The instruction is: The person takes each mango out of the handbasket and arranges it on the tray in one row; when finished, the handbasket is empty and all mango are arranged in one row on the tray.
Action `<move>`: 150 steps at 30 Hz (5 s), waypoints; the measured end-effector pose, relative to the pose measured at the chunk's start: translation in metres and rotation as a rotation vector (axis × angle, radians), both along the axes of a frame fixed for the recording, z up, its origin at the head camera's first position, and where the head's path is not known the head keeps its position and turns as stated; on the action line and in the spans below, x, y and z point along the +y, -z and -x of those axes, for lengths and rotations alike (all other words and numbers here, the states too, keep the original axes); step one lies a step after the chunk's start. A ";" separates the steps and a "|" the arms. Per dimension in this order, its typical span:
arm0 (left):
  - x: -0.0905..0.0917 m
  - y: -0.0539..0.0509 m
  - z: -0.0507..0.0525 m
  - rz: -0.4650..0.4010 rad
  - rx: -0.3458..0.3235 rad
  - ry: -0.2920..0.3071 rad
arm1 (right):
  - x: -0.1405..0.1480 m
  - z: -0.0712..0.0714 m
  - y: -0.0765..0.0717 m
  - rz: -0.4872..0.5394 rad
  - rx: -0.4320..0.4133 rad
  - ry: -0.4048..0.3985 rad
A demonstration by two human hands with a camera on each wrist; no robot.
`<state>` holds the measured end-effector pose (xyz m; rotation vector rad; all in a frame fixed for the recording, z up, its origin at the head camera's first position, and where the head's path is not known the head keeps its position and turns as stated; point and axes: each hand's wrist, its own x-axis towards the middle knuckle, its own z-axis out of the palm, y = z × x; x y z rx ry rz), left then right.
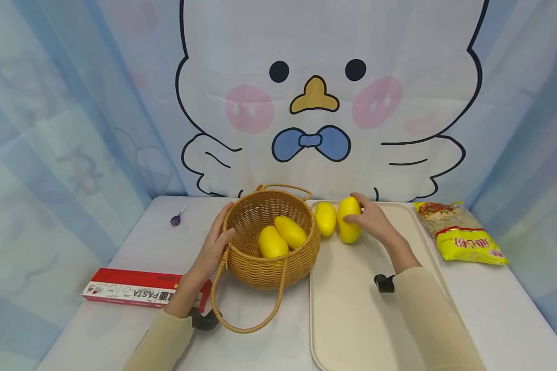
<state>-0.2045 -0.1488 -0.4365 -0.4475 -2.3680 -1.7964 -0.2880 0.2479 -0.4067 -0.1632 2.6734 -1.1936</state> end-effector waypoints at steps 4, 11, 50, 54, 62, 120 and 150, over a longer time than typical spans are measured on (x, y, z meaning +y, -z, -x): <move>0.001 -0.005 -0.001 -0.001 -0.019 0.014 | 0.002 0.001 0.005 0.003 -0.011 0.035; 0.005 -0.036 -0.020 0.013 -0.040 0.034 | 0.005 0.003 0.016 0.008 0.022 0.091; -0.001 0.001 0.000 0.005 0.002 -0.015 | 0.016 -0.001 0.023 -0.018 -0.016 0.179; -0.001 0.000 0.000 -0.001 0.008 -0.011 | 0.011 0.000 0.024 -0.038 -0.014 0.168; -0.001 0.001 0.001 0.004 -0.004 0.001 | 0.007 0.001 0.021 -0.098 0.047 0.185; -0.002 0.002 0.000 0.008 0.011 -0.003 | -0.125 -0.041 -0.072 -0.108 0.381 -0.419; -0.003 0.001 0.001 0.001 -0.001 0.021 | -0.167 -0.027 -0.052 -0.507 0.227 -0.507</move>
